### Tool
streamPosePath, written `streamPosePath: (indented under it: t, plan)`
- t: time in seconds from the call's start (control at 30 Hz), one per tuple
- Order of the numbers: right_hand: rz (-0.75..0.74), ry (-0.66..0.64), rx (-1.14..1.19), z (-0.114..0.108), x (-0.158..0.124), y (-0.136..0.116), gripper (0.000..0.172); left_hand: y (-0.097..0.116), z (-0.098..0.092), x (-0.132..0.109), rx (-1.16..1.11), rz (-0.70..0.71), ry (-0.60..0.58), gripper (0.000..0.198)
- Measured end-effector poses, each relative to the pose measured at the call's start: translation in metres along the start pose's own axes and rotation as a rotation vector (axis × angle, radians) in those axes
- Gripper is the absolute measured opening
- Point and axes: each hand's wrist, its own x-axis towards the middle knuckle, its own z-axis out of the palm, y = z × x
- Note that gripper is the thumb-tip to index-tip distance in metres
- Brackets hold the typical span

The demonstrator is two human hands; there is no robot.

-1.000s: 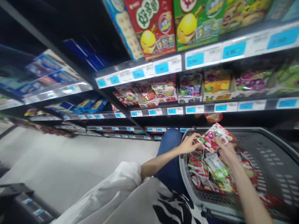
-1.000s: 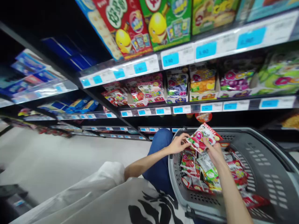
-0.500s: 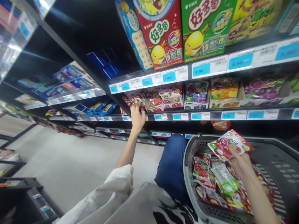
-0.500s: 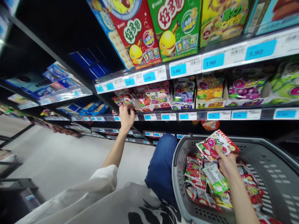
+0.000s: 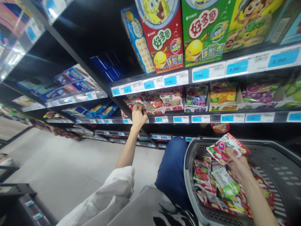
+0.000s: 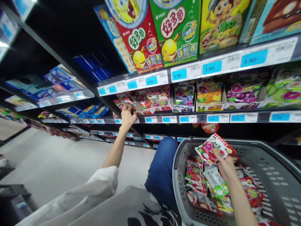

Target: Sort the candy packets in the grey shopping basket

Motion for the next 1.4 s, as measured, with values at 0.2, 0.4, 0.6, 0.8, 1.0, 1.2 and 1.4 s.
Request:
streamPosePath:
  t: [0.2,0.4,0.6,0.8,1.0,1.2,1.4]
  plan:
    - [0.022,0.018,-0.014,0.003,-0.001,-0.003,0.068,0.000,-0.003,0.003,0.044,0.042,-0.065,0.034]
    - [0.022,-0.004,-0.017,0.002,-0.001,-0.001,0.067,0.000,-0.008,0.012,0.175,0.040,-0.173,0.036]
    - [0.012,-0.020,-0.009,0.005,-0.005,-0.005,0.062,-0.001,-0.007,0.017,0.166,0.012,-0.216,0.037]
    - [0.022,-0.014,-0.018,0.005,-0.006,-0.006,0.063,-0.001,-0.008,0.012,0.145,0.035,-0.204,0.040]
    - [0.016,-0.041,-0.030,0.003,-0.005,-0.006,0.060,0.001,-0.009,0.014,0.236,0.073,-0.221,0.038]
    - [-0.003,-0.032,-0.019,-0.004,-0.004,-0.007,0.064,0.005,-0.014,0.017,0.329,0.075,-0.257,0.028]
    - [-0.036,-0.011,0.000,-0.002,-0.008,-0.011,0.064,-0.003,-0.028,0.007,0.334,0.112,-0.256,0.032]
